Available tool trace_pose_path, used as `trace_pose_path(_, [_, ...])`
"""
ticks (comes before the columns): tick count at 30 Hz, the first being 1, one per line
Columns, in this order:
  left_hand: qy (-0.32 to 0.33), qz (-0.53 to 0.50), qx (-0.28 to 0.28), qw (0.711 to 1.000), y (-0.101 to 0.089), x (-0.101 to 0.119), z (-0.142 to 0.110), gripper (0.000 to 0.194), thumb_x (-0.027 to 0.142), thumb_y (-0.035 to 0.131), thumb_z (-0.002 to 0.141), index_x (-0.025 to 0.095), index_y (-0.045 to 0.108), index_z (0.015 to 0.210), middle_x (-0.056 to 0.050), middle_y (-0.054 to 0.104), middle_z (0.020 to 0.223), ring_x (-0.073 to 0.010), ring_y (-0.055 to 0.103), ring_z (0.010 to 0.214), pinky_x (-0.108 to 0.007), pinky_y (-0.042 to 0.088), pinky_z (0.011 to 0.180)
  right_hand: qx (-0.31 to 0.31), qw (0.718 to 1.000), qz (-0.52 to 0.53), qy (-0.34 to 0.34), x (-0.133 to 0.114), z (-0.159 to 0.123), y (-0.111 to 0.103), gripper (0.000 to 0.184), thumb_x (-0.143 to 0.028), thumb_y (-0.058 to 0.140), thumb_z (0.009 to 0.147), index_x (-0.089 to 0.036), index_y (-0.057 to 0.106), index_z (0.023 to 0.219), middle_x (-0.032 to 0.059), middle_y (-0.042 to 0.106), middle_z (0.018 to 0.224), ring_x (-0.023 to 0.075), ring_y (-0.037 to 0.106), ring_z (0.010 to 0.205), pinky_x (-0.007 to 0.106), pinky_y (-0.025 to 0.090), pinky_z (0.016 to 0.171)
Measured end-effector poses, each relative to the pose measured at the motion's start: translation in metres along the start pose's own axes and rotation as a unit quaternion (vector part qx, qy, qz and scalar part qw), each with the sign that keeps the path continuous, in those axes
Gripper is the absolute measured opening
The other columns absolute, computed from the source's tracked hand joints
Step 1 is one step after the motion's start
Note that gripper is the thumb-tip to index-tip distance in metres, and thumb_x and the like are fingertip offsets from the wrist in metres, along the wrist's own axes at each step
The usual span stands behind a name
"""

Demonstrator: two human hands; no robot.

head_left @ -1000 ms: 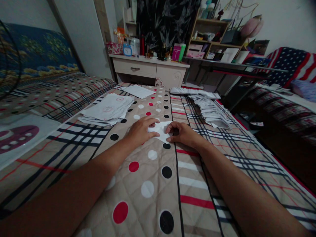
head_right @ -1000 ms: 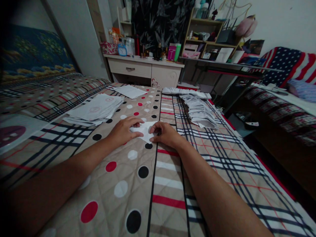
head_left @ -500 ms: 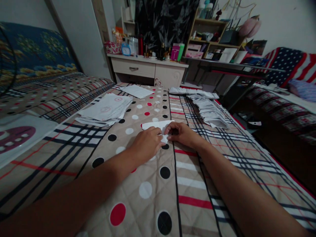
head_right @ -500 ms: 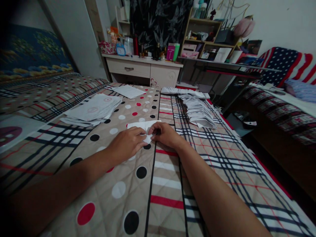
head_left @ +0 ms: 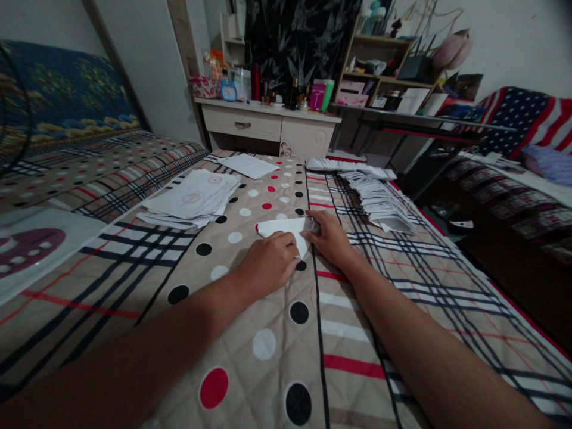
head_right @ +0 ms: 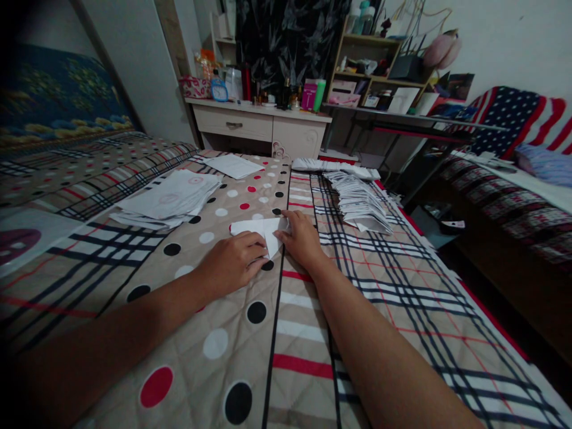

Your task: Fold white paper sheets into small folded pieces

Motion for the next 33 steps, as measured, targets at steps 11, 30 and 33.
trace_pose_path(11, [-0.03, -0.009, 0.036, 0.999, -0.012, -0.011, -0.002, 0.016, 0.028, 0.061, 0.086, 0.018, 0.07, 0.079, -0.004, 0.068, 0.088, -0.0204, 0.063, 0.085, -0.032, 0.046, 0.067, 0.061, 0.977, 0.15, 0.136, 0.022, -0.004, -0.012, 0.032, -0.014, 0.059, 0.067, -0.014, 0.073, 0.096, 0.0047, 0.072, 0.082, 0.018, 0.063, 0.069, 0.028, 0.049, 0.065])
trace_pose_path(30, [-0.117, -0.075, 0.094, 0.986, 0.002, -0.045, 0.015, 0.042, 0.03, 0.08, 0.074, 0.024, 0.069, 0.114, -0.006, 0.065, 0.117, -0.026, 0.058, 0.11, -0.04, 0.049, 0.093, 0.071, 0.996, 0.052, 0.003, 0.005, -0.003, -0.012, 0.025, -0.016, 0.074, 0.069, -0.019, 0.072, 0.093, 0.0069, 0.071, 0.098, 0.0246, 0.063, 0.096, 0.04, 0.048, 0.089])
trace_pose_path(33, [-0.107, -0.061, 0.1, 0.987, 0.001, -0.046, 0.017, 0.074, 0.031, 0.083, 0.071, 0.025, 0.053, 0.138, -0.008, 0.055, 0.14, -0.0294, 0.048, 0.128, -0.046, 0.042, 0.106, 0.093, 0.992, 0.075, -0.035, -0.001, -0.004, -0.015, 0.028, -0.009, 0.072, 0.066, -0.02, 0.071, 0.092, 0.0071, 0.069, 0.1, 0.0251, 0.061, 0.101, 0.042, 0.047, 0.094])
Point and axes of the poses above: each hand's wrist, its own z-axis towards the middle knuckle, its own y-axis out of the palm, x = y × z, the point moved 6 cm from there along z, towards the middle knuckle
